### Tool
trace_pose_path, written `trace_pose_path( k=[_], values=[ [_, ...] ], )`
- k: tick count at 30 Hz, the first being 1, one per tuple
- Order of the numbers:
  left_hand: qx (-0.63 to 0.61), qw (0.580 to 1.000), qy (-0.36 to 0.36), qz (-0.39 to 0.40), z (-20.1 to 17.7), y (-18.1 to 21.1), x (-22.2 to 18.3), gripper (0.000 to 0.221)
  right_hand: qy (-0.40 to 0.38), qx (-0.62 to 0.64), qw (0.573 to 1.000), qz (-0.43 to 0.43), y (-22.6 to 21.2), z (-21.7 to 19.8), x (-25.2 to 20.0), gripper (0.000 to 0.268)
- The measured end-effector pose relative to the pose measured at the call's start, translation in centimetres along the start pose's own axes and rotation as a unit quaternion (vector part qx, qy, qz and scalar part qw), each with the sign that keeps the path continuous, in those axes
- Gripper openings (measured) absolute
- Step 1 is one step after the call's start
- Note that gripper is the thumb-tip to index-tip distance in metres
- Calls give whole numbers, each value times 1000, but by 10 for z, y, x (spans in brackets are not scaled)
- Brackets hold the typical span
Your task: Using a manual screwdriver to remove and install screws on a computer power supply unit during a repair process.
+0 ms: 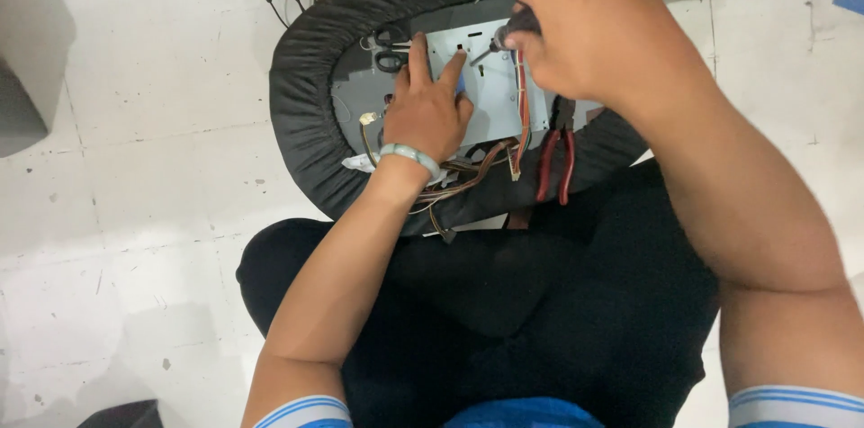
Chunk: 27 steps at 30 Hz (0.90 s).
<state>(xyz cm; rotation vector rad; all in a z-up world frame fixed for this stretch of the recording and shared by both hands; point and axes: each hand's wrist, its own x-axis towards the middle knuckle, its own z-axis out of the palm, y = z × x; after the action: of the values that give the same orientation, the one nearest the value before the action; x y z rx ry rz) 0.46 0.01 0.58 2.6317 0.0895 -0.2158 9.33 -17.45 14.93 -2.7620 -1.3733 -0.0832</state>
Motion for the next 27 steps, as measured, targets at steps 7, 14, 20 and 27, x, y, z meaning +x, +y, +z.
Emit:
trace_pose_path(
  k=[7, 14, 20, 27],
  values=[
    [-10, 1000, -5, -2, 9, -7, -2, 57, -265, -327, 907, -32, -24, -14, 38, 14],
    [42, 999, 8, -17, 22, -5, 6, 60, -282, -351, 889, -77, -40, -8, 73, 19],
    [19, 999, -23, -17, 12, -1, 4, 59, -380, -237, 889, 96, -68, -16, 92, 25],
    [20, 999, -46, -12, 6, -3, 4, 61, -328, -290, 898, 41, -64, 0, 86, 13]
  ],
)
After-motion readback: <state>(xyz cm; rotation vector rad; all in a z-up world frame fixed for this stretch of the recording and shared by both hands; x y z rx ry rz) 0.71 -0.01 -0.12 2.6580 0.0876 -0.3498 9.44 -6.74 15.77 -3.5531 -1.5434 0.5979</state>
